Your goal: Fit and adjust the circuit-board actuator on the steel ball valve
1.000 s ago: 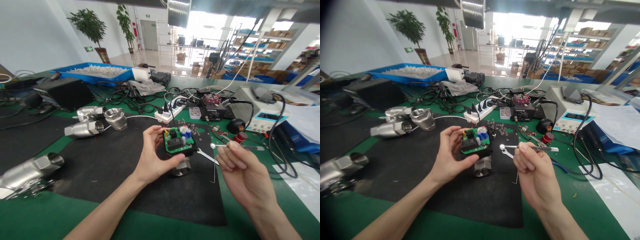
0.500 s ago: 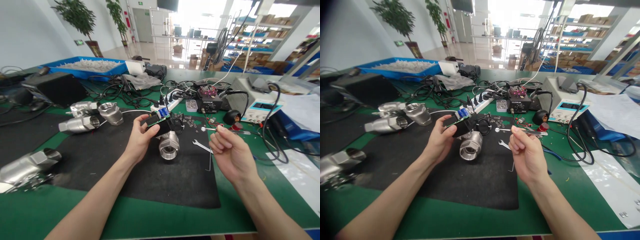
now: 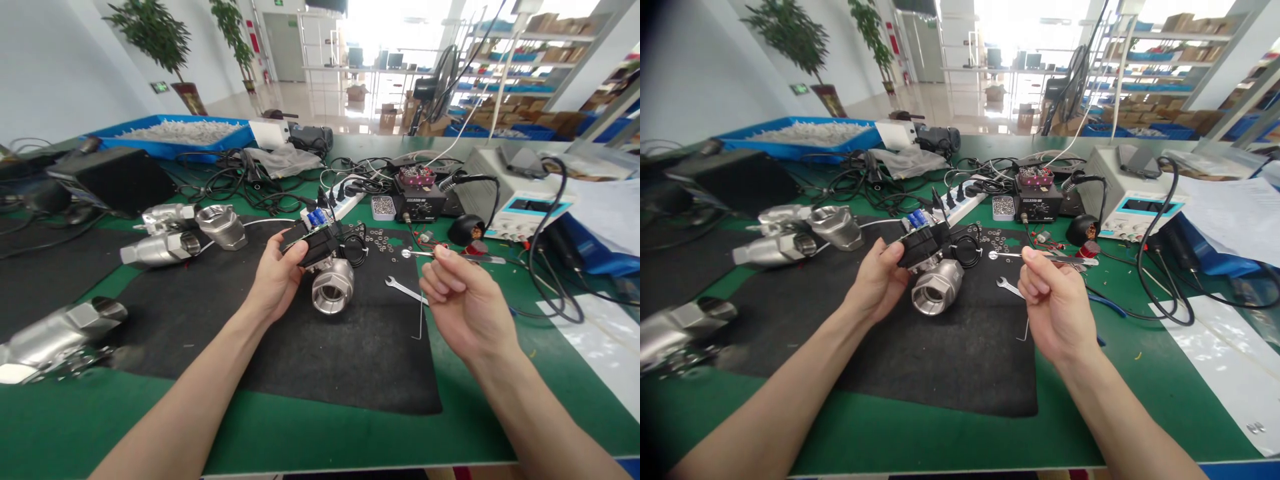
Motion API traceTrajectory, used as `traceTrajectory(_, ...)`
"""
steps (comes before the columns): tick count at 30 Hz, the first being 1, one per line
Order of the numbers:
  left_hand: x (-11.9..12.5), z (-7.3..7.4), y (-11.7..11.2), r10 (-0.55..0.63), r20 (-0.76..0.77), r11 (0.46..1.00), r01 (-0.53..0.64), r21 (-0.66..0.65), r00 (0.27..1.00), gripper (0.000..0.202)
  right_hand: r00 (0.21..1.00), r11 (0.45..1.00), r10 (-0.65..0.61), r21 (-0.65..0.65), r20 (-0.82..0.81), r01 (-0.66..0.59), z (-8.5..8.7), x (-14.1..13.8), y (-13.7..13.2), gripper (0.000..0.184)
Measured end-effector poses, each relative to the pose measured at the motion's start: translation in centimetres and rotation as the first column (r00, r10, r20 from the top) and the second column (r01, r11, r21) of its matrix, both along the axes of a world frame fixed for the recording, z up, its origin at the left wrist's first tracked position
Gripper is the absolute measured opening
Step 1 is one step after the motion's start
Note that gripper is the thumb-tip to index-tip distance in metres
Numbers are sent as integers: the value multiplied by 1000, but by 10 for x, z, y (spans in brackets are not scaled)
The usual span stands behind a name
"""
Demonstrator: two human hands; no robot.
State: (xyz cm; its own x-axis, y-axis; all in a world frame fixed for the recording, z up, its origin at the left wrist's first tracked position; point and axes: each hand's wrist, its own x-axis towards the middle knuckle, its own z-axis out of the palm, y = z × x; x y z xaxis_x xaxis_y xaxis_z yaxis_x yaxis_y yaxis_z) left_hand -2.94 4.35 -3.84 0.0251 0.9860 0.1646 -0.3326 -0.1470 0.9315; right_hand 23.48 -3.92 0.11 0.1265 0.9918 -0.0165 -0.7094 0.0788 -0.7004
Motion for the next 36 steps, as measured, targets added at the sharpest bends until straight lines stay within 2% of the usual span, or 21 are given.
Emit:
traceTrajectory(7, 1, 0, -8, 28, -106, 999, -24, 40, 994, 71, 1000, 1000, 7, 0, 9, -7, 0, -2, 0, 45)
traceTrajectory(14, 14, 11, -31, 6, -293, 983, 48, 177, 956, 88, 999, 1000, 23, 13, 32, -24, 2, -3, -1, 46)
traceTrajectory(18, 26, 13, -48, -8, -379, 959, 114, 258, 925, 98, 998, 1000, 22, 18, 52, -23, 2, -3, -2, 45)
traceTrajectory(26, 27, 12, -53, 46, -474, 933, 132, 334, 879, 101, 998, 998, 55, 3, 43, -55, 2, -8, -7, 45)
traceTrajectory(31, 26, 13, -53, 67, -520, 926, 140, 350, 852, 102, 995, 999, 44, 17, 87, -46, 14, -16, -3, 47)
traceTrajectory(36, 26, 10, -52, 93, -533, 921, 131, 368, 841, 105, 969, 996, 53, 55, 240, -68, 33, -35, 7, 45)
